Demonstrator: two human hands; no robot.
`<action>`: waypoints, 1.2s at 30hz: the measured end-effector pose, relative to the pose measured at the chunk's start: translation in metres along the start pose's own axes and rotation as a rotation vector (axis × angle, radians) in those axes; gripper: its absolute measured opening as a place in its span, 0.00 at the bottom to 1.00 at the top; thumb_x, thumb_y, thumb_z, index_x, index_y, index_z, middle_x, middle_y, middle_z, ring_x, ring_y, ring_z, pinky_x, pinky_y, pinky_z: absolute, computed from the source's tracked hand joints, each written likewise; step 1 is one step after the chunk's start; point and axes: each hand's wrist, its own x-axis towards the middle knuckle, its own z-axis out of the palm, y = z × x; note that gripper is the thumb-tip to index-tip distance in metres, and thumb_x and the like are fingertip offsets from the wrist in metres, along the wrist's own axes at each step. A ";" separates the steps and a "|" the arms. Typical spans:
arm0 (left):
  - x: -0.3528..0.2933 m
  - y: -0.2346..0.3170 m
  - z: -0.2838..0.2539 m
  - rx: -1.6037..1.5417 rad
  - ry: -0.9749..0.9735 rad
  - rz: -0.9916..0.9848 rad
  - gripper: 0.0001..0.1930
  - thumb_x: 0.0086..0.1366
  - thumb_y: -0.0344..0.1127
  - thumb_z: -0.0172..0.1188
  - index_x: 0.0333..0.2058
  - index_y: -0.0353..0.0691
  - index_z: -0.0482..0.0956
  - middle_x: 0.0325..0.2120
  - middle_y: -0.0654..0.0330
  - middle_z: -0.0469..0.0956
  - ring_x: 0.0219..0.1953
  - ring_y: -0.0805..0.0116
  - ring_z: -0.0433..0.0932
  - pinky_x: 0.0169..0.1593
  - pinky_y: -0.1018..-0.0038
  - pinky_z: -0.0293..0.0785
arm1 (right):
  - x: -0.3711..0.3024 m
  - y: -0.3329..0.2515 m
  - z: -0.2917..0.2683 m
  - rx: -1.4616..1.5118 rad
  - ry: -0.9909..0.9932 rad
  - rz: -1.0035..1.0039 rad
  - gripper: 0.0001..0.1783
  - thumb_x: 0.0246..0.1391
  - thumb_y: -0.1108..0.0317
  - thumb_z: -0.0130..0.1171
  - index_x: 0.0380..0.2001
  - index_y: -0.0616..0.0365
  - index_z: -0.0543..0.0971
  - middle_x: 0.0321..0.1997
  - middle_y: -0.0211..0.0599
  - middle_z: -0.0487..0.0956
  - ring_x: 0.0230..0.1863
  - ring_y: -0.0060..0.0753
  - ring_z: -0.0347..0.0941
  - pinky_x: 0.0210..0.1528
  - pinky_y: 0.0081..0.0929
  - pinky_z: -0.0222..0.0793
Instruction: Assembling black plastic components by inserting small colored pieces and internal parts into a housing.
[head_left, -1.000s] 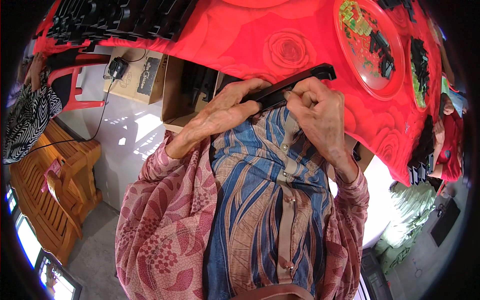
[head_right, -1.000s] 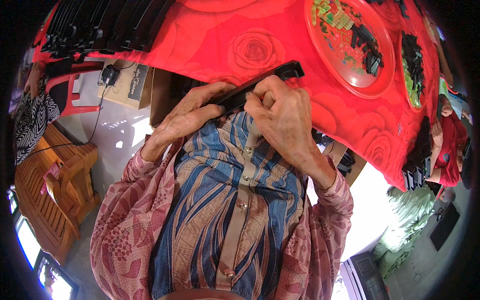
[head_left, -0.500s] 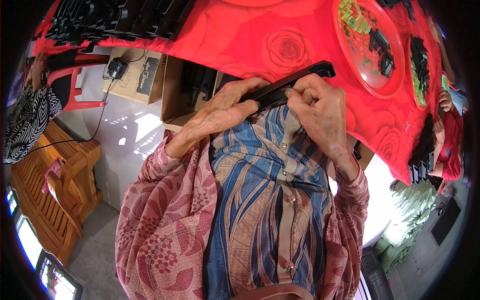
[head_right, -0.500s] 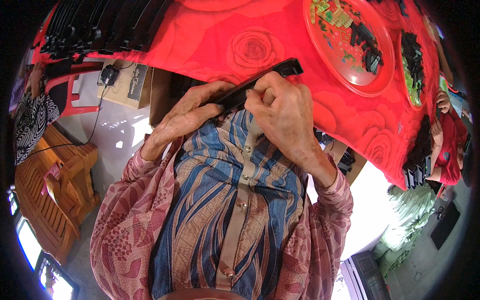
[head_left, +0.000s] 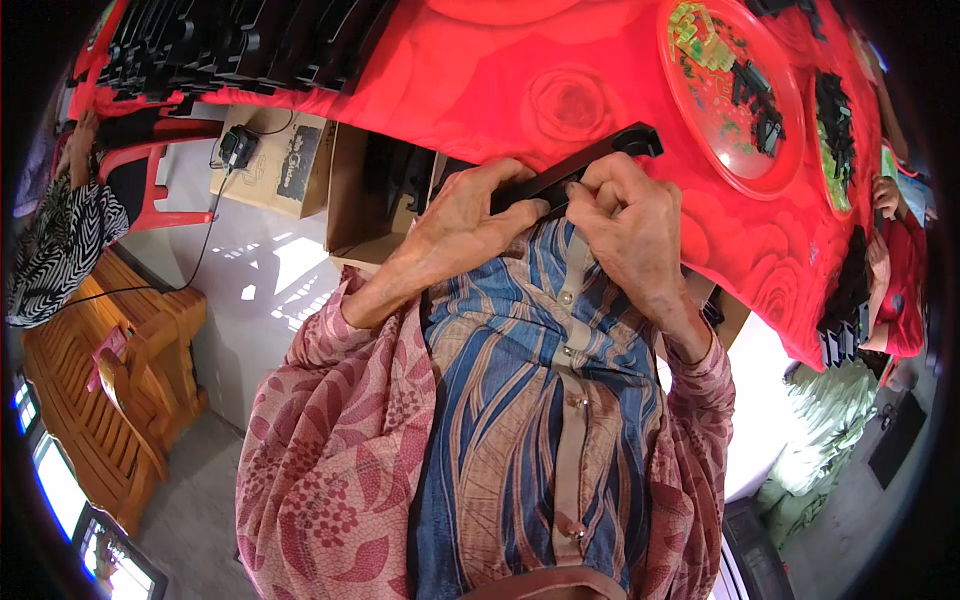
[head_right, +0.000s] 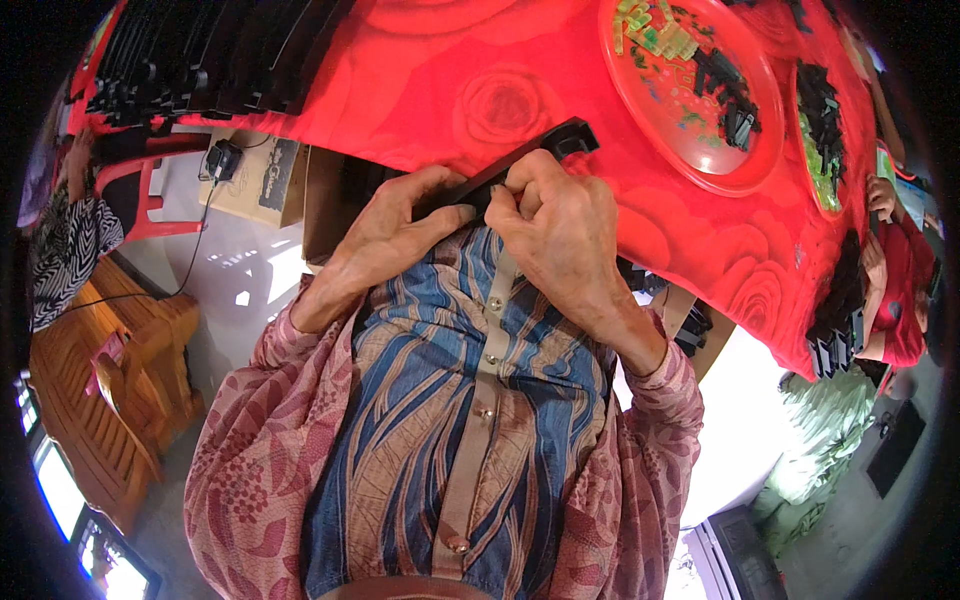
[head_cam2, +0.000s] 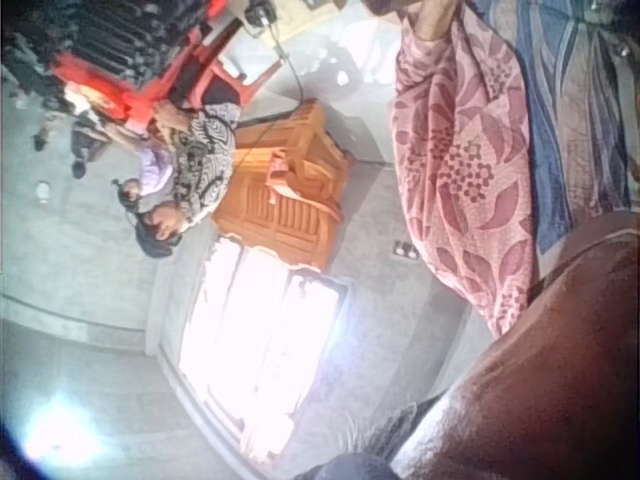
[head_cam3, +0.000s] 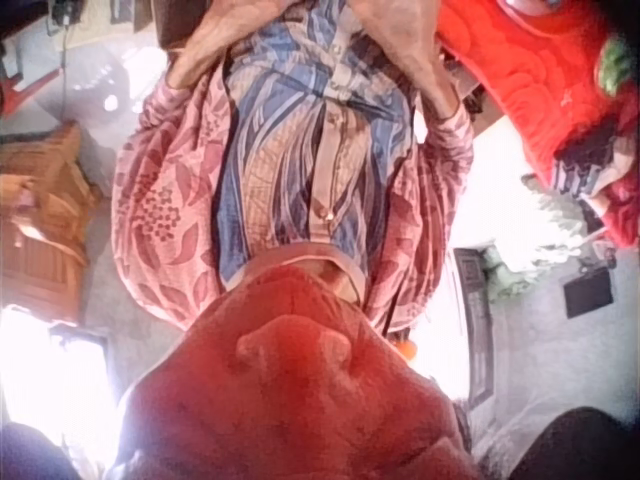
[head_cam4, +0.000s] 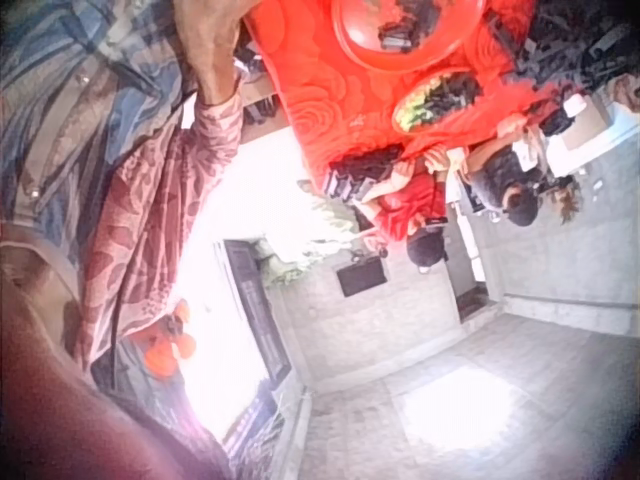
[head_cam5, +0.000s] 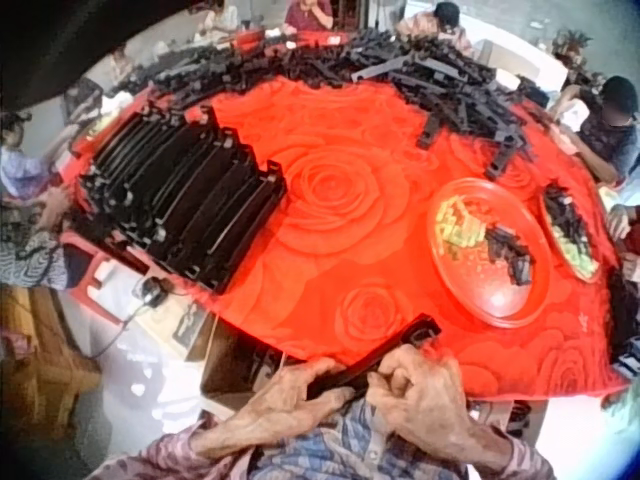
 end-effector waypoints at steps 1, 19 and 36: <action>0.000 0.003 0.002 -0.038 0.008 -0.080 0.16 0.62 0.33 0.57 0.45 0.28 0.75 0.26 0.51 0.78 0.27 0.68 0.77 0.33 0.69 0.72 | 0.000 -0.001 0.000 0.012 -0.003 0.008 0.07 0.47 0.78 0.64 0.24 0.62 0.74 0.08 0.29 0.66 0.13 0.10 0.57 0.16 0.20 0.52; -0.004 0.000 0.019 0.428 0.197 0.120 0.08 0.64 0.29 0.54 0.40 0.32 0.71 0.21 0.35 0.73 0.30 0.34 0.76 0.33 0.48 0.69 | -0.004 0.000 0.006 0.015 0.054 -0.005 0.08 0.46 0.75 0.64 0.24 0.61 0.74 0.11 0.38 0.71 0.12 0.29 0.68 0.15 0.30 0.59; -0.007 0.013 0.010 0.358 0.127 0.053 0.08 0.64 0.25 0.54 0.40 0.29 0.71 0.25 0.37 0.74 0.32 0.37 0.76 0.32 0.61 0.71 | -0.009 -0.003 0.010 -0.044 0.042 -0.022 0.09 0.48 0.73 0.64 0.25 0.59 0.72 0.13 0.40 0.73 0.14 0.40 0.73 0.16 0.36 0.63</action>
